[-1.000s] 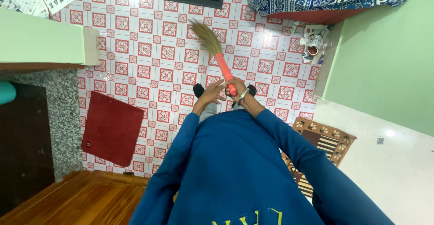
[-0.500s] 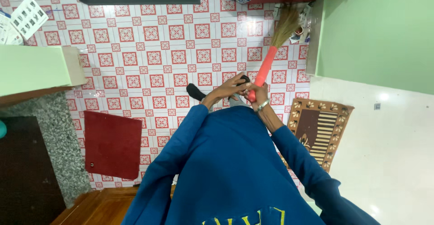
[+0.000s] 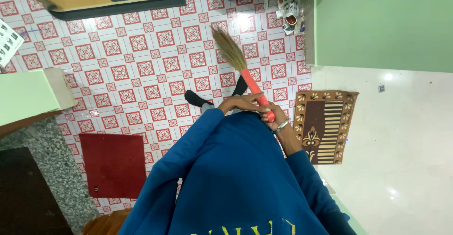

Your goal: The person sweeps papers, booklets, and other debris across a tiled floor using a broom, gathering items into a pile near a rug and clearing the room.

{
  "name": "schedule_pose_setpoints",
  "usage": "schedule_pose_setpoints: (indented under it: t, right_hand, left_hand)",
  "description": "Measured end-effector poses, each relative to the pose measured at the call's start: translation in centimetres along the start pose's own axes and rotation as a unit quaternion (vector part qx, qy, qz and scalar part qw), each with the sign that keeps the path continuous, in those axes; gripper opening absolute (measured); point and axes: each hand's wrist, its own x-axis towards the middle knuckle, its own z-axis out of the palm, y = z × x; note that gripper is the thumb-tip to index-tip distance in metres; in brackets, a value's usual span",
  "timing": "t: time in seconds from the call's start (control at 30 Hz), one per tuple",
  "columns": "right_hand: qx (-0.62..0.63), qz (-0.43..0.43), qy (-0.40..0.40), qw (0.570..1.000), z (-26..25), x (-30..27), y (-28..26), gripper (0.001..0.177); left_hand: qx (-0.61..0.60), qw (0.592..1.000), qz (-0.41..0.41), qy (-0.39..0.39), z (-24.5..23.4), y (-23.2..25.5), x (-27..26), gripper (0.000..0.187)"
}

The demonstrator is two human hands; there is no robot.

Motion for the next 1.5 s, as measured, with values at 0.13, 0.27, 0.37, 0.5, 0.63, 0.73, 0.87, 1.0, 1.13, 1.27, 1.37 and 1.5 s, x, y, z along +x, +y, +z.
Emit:
schedule_pose_setpoints:
  t: [0.13, 0.27, 0.37, 0.5, 0.63, 0.73, 0.87, 1.0, 1.13, 1.27, 1.37, 1.5]
  right_hand:
    - [0.034, -0.03, 0.047, 0.998, -1.9, 3.9, -0.1, 0.022]
    - [0.001, -0.077, 0.124, 0.989, -1.2, 6.5, -1.6, 0.011]
    - [-0.079, -0.117, 0.128, 0.982, -1.0, 7.5, -1.9, 0.012]
    - [-0.163, -0.225, 0.121, 0.953, 0.9, 8.4, -1.0, 0.015]
    - [-0.202, -0.223, 0.179, 0.937, 6.7, 7.5, 1.2, 0.03]
    - [-0.255, -0.174, 0.191, 0.932, 12.0, 7.0, 2.8, 0.051]
    - [-0.351, -0.122, 0.142, 0.917, 16.3, 7.4, 4.6, 0.051]
    - [-0.472, -0.045, 0.077, 0.877, 20.5, 9.1, 7.6, 0.053]
    - [-0.578, 0.009, 0.017, 0.816, 24.8, 10.9, 11.9, 0.057]
    - [-0.615, 0.06, -0.08, 0.782, 29.9, 13.5, 15.3, 0.06]
    - [-0.665, 0.101, -0.101, 0.733, 32.8, 14.9, 18.4, 0.056]
    - [-0.694, 0.148, -0.144, 0.69, 35.3, 18.4, 21.0, 0.052]
  left_hand:
    - [-0.011, 0.992, -0.117, -0.039, -0.4, 3.0, 1.0, 0.111]
    - [-0.059, 0.992, -0.108, 0.003, -0.5, 5.8, 0.9, 0.115]
    - [-0.103, 0.991, -0.073, 0.054, -0.7, 4.8, 0.5, 0.121]
    - [-0.131, 0.985, -0.054, 0.103, -1.0, 3.0, 0.4, 0.114]
    - [-0.256, 0.953, -0.015, 0.162, -0.5, 0.3, -0.3, 0.095]
    - [-0.339, 0.912, -0.051, 0.227, -2.2, -1.2, -1.7, 0.089]
    - [-0.376, 0.861, -0.088, 0.33, -4.8, -2.5, -4.2, 0.081]
    - [-0.461, 0.801, 0.063, 0.377, -6.7, -6.0, -7.9, 0.067]
    - [-0.505, 0.738, -0.04, 0.446, -8.3, -9.8, -13.1, 0.064]
    - [-0.503, 0.662, -0.091, 0.548, -10.9, -12.6, -17.4, 0.07]
    - [-0.502, 0.586, -0.084, 0.631, -11.3, -14.2, -21.1, 0.097]
    - [-0.517, 0.539, -0.123, 0.653, -12.7, -15.8, -25.3, 0.121]
